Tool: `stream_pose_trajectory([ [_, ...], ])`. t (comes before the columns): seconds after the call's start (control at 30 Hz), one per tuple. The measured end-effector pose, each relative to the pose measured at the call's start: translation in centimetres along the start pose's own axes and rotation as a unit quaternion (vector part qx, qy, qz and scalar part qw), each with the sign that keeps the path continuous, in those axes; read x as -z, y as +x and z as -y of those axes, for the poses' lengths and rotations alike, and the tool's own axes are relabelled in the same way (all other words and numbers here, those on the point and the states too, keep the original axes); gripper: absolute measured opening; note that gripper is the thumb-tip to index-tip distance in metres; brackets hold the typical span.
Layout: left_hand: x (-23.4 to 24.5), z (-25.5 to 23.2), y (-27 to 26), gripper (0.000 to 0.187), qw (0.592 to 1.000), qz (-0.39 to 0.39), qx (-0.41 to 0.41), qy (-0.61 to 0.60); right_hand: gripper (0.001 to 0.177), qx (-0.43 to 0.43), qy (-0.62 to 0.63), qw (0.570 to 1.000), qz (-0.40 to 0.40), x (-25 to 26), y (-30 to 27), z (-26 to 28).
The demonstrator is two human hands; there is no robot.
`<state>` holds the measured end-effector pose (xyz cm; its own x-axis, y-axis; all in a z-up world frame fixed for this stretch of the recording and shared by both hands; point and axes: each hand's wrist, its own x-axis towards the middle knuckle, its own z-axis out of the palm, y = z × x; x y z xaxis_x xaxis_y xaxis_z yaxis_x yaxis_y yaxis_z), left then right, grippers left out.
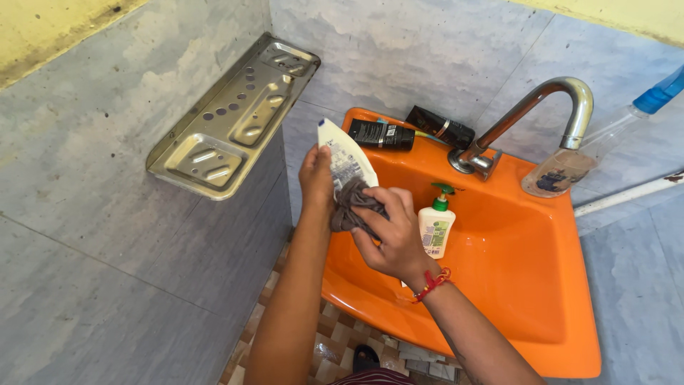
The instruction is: The person cleans a wall-mounted metal shelf and various toiletry containers by hand using a cloth and spray bottle.
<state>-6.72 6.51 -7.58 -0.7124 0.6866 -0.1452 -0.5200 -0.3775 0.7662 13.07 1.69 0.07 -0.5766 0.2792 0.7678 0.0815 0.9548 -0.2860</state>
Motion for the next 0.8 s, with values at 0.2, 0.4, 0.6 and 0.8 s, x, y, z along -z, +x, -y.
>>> stream_pose_trajectory([
  [0.2, -2.2, 1.1, -3.0, 0.035, 0.982, -0.077, 0.142, -0.096, 0.032, -0.155, 0.112, 0.976, -0.107, -1.4, -0.9, -2.2],
  [0.4, -2.5, 4.4, 1.0, 0.036, 0.984, -0.094, 0.053, -0.143, 0.048, -0.01, -0.106, 0.991, -0.079, -1.7, -4.1, -2.0],
  [0.6, -3.7, 3.4, -0.8, 0.034, 0.976, -0.117, 0.08, -0.162, 0.047, -0.038, -0.079, 0.994, -0.071, 0.2, -3.7, -2.9],
  [0.8, -5.1, 1.0, -1.6, 0.035, 0.978, -0.116, 0.045, -0.169, 0.042, -0.023, -0.077, 0.996, -0.023, 1.2, -4.3, -2.7],
])
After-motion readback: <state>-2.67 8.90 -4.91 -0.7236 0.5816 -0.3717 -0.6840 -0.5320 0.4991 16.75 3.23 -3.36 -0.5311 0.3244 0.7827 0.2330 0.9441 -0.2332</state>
